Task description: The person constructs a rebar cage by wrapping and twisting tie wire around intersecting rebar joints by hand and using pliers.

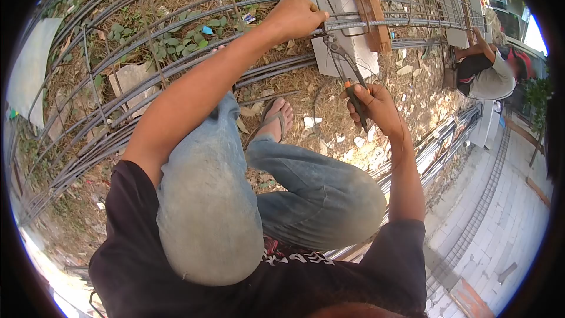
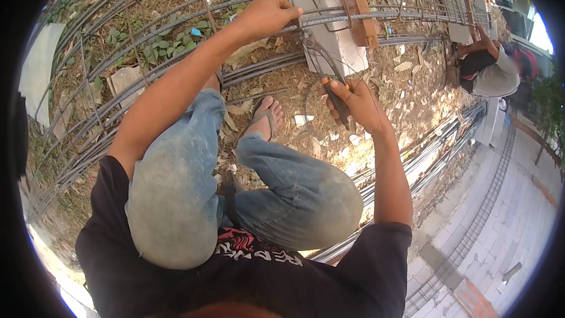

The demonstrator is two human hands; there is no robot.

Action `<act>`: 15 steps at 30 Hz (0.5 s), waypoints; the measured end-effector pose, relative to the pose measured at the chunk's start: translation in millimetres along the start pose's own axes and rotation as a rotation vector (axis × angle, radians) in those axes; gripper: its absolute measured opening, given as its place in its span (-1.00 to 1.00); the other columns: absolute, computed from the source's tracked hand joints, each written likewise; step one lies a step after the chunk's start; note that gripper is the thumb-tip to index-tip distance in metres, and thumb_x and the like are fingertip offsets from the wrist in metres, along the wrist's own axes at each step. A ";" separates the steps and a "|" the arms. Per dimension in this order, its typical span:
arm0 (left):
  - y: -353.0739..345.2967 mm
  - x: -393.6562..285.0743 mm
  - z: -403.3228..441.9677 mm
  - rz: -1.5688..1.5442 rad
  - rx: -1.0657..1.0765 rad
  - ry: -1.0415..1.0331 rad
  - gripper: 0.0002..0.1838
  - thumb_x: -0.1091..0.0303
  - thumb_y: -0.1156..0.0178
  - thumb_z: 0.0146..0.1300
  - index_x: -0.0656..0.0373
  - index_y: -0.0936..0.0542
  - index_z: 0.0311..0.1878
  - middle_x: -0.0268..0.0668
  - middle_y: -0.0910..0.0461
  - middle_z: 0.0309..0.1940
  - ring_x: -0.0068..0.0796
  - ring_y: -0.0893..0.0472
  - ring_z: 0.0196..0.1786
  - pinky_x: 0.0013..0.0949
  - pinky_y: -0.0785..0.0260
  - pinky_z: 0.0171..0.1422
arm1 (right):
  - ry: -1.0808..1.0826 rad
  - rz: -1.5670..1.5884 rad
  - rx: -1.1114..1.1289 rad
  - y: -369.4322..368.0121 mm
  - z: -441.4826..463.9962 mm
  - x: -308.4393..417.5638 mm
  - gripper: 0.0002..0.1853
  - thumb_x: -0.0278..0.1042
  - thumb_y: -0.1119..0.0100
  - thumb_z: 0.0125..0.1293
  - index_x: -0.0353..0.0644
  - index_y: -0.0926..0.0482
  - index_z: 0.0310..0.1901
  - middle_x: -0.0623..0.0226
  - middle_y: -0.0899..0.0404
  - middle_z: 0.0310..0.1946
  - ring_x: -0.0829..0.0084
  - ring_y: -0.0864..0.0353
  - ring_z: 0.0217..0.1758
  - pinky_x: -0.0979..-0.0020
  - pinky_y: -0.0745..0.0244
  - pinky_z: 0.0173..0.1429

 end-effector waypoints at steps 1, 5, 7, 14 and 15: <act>-1.1 1.5 0.5 -0.040 -0.025 -0.011 -0.53 0.02 -0.33 0.40 0.35 -0.81 -0.18 -0.23 -0.71 -0.46 -0.49 -0.59 -0.40 -0.27 -0.44 -0.20 | -0.086 0.320 0.158 -10.6 0.1 -7.9 -0.48 0.03 -0.07 0.65 -0.40 -0.64 0.05 0.28 -0.59 -0.49 0.44 -0.59 -0.56 0.35 -0.58 -0.40; -1.2 1.7 0.5 -0.118 -0.042 -0.013 -0.53 0.02 -0.33 0.39 0.36 -0.81 -0.15 -0.22 -0.75 -0.42 -0.48 -0.63 -0.36 -0.27 -0.46 -0.17 | 0.027 0.519 0.347 -37.1 11.3 -22.7 -0.40 0.01 0.01 0.68 -0.42 -0.42 0.41 0.07 -0.75 -0.29 0.26 -0.78 -0.34 0.25 -0.72 -0.20; -2.1 4.3 0.0 -0.131 -0.026 0.002 -0.53 0.02 -0.34 0.39 0.36 -0.81 -0.13 -0.20 -0.77 -0.38 -0.47 -0.64 -0.34 -0.27 -0.48 -0.15 | 0.043 0.535 0.288 -43.7 12.1 -27.3 -0.38 -0.06 -0.02 0.67 -0.33 -0.29 0.54 -0.06 -0.76 -0.09 0.18 -0.83 -0.10 0.19 -0.74 0.05; -4.5 6.2 0.9 -0.176 -0.030 0.002 -0.53 0.03 -0.35 0.40 0.38 -0.81 -0.11 -0.17 -0.79 -0.32 -0.48 -0.69 -0.29 -0.30 -0.51 -0.12 | 0.066 0.080 -0.122 -17.0 9.2 -58.6 -0.44 -0.17 -0.15 0.62 -0.19 -0.37 0.53 0.07 -0.76 0.05 0.27 -0.79 0.06 0.23 -0.69 0.18; -5.2 6.7 2.0 -0.199 -0.031 -0.001 -0.53 0.03 -0.35 0.40 0.38 -0.81 -0.11 -0.17 -0.79 -0.32 -0.49 -0.70 -0.28 -0.30 -0.51 -0.13 | -0.006 0.010 -0.148 -9.6 13.8 -81.2 -0.45 -0.19 -0.17 0.61 -0.18 -0.40 0.52 0.09 -0.76 0.04 0.28 -0.79 0.05 0.23 -0.68 0.18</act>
Point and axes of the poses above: each hand's wrist, its own z-axis towards the middle knuckle, its own y-axis out of the back of the hand, x = y × z, the point moved 9 cm from there along z, towards the middle knuckle
